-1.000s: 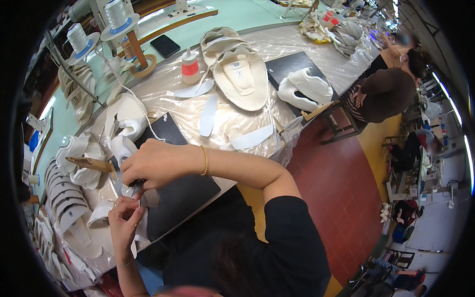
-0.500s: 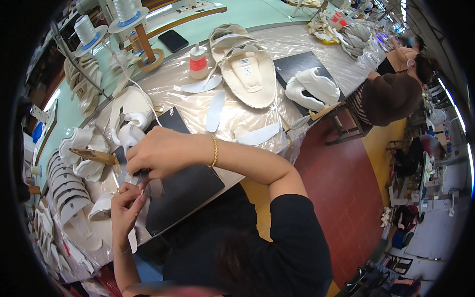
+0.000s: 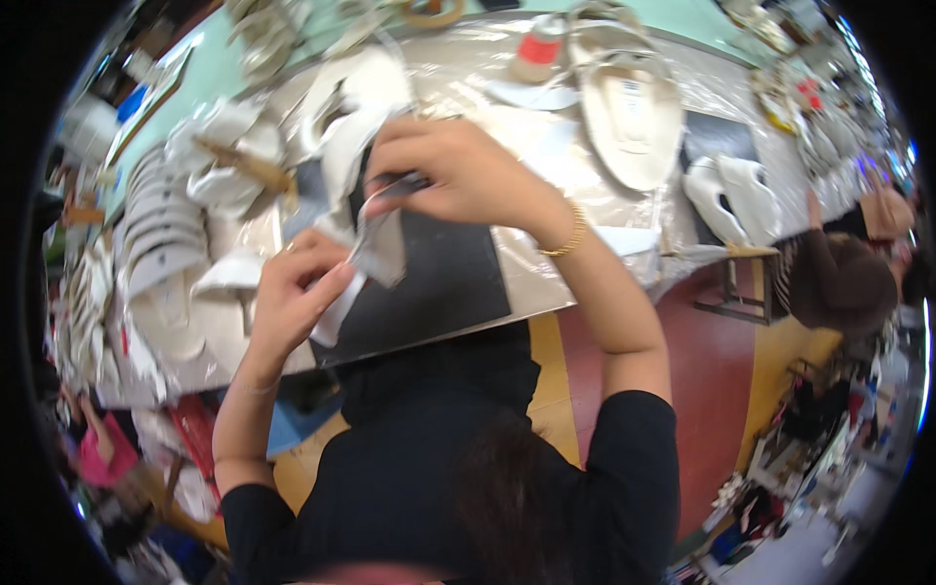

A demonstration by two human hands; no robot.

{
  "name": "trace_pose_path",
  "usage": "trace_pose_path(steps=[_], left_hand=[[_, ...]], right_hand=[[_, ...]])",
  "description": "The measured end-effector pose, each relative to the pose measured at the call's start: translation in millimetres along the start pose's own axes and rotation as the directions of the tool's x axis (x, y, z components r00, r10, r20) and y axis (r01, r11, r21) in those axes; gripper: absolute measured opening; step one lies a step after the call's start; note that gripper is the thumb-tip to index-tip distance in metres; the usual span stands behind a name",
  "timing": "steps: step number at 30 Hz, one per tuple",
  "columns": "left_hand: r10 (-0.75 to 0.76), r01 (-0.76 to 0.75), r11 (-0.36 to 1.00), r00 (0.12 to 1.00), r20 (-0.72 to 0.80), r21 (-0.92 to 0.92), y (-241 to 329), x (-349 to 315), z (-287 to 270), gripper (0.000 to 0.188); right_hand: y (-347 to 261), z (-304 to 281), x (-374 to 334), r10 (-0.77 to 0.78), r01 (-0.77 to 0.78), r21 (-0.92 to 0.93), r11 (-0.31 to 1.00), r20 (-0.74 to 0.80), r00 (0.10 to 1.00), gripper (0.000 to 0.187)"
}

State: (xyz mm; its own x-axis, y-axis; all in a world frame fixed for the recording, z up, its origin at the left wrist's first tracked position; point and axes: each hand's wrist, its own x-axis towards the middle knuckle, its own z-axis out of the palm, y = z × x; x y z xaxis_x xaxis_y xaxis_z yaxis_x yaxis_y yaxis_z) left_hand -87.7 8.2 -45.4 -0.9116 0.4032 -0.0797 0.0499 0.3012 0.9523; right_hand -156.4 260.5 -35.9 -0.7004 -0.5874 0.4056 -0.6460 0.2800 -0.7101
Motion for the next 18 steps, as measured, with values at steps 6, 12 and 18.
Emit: trace_pose_path(steps=[6,12,18], left_hand=[[0.015,-0.010,0.996,0.998,0.061,-0.087,10,4,4,0.025],[-0.012,0.020,0.992,0.998,0.067,-0.122,16,5,4,0.030],[0.030,-0.029,0.995,0.999,0.011,-0.099,13,1,10,0.028]], right_hand=[[-40,-8,-22,0.054,-0.187,-0.380,0.906,-0.335,0.941,0.053],[-65,17,-49,0.069,-0.159,-0.410,0.898,-0.223,0.972,0.047],[-68,21,-53,-0.170,0.058,-0.678,0.733,-0.100,0.980,0.021]])
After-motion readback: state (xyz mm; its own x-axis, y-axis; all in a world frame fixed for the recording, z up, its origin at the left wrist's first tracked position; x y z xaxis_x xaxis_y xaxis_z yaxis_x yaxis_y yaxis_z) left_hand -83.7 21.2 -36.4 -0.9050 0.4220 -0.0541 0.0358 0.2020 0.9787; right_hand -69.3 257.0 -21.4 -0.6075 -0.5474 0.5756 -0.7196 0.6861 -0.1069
